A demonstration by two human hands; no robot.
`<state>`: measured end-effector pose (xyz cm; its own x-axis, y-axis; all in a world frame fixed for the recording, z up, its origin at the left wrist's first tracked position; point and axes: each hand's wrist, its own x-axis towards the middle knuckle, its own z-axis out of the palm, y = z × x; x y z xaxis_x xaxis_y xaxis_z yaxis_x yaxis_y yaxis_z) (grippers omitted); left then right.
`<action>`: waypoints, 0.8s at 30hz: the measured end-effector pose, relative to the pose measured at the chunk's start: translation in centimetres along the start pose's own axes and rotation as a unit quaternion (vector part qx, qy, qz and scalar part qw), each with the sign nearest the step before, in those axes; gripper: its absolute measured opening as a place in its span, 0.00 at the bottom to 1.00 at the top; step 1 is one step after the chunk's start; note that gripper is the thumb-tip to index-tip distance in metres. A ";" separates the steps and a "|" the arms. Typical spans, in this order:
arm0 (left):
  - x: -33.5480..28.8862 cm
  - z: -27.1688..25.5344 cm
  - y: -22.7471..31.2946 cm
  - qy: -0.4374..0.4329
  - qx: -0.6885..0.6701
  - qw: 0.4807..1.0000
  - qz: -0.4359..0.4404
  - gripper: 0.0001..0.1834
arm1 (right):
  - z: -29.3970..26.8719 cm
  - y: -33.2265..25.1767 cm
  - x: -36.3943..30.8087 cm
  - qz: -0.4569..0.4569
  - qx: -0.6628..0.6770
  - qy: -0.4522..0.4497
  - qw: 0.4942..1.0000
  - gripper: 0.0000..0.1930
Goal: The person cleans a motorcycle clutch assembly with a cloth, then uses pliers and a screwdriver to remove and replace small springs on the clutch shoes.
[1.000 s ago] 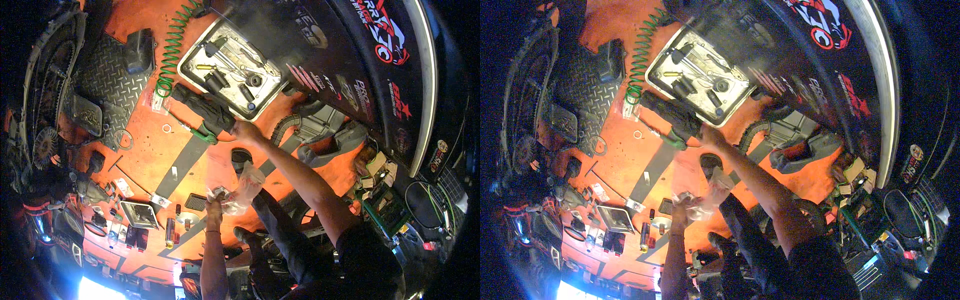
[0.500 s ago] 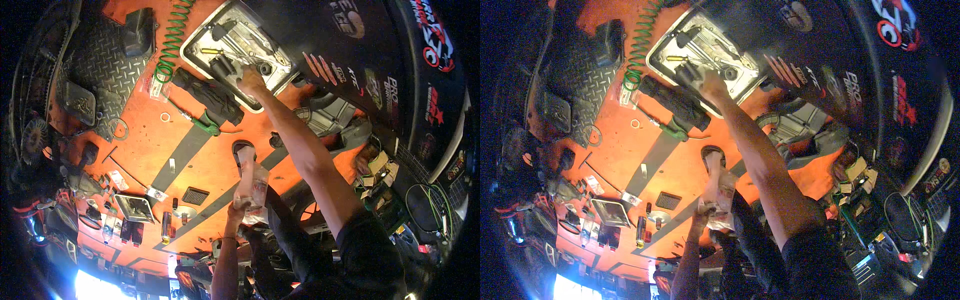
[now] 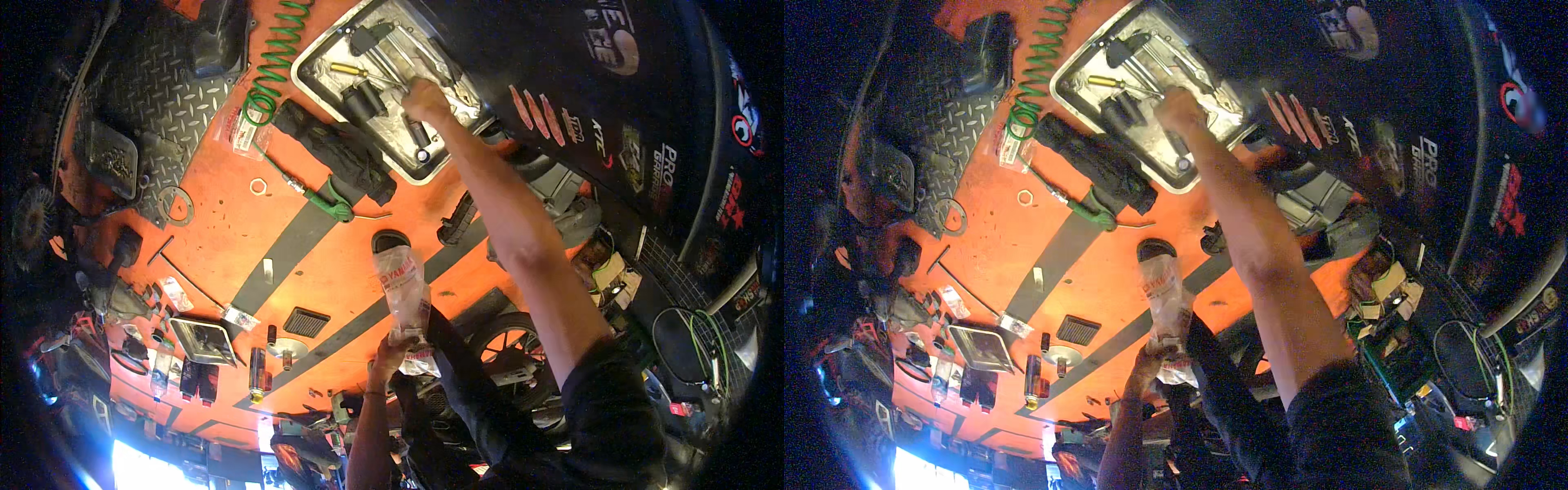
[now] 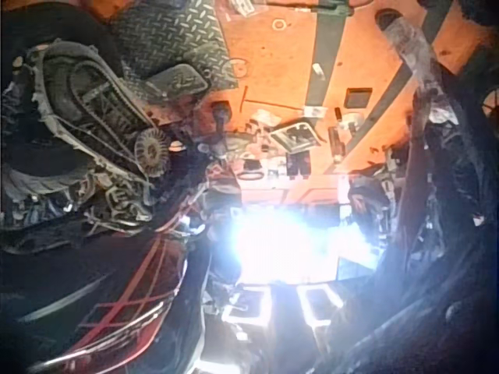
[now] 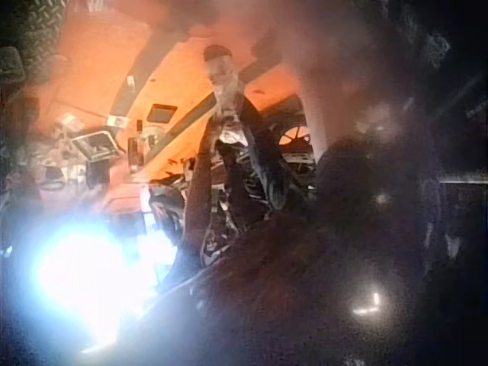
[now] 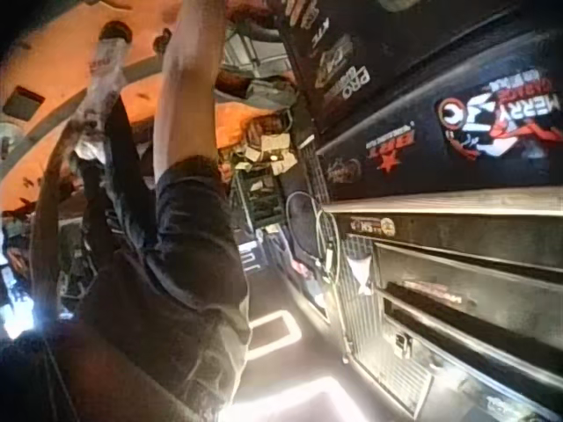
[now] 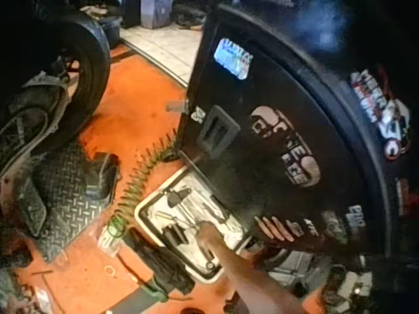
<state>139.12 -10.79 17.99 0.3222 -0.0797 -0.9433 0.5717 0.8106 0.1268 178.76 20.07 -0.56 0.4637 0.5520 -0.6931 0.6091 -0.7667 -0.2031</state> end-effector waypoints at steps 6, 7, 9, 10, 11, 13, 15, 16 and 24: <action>0.7 1.0 -0.4 0.018 -0.153 0.988 0.021 0.15 | -2.9 -2.5 4.4 -0.119 0.002 0.129 0.984 0.36; 1.4 1.2 -0.3 -0.016 -0.213 0.977 0.026 0.15 | -3.1 -1.8 5.6 -0.144 -0.006 0.168 0.975 0.40; 1.3 0.6 -1.5 -0.057 -0.336 0.940 0.025 0.15 | -2.5 -3.5 6.3 -0.089 0.005 0.040 0.995 0.48; 1.4 0.5 -2.1 -0.041 -0.314 0.948 0.031 0.15 | -1.8 -4.6 6.5 -0.086 -0.046 0.071 0.993 0.49; 0.9 -0.1 -2.0 -0.015 -0.295 0.955 0.032 0.16 | -0.9 -6.0 5.7 -0.079 -0.034 -0.002 0.996 0.51; 0.8 1.5 -0.1 0.013 -0.291 0.956 0.033 0.16 | -1.2 -3.2 6.1 -0.051 -0.067 0.002 0.996 0.52; 1.0 1.2 -0.8 0.013 -0.281 0.959 0.032 0.16 | -0.9 -2.9 5.9 -0.092 -0.034 0.021 0.995 0.51; 1.1 0.9 -1.2 0.014 -0.276 0.960 0.033 0.16 | -0.7 -3.0 5.8 -0.112 -0.025 0.048 0.992 0.47; 0.0 1.3 1.2 0.024 -0.107 0.992 0.069 0.17 | -4.2 -4.2 3.5 -0.111 -0.075 0.028 0.991 0.33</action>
<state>140.83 -10.54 18.50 0.3480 0.0641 -0.9353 0.3496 0.9168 0.1929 180.56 26.57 0.78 0.3396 0.7223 -0.6024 0.7871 -0.5689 -0.2384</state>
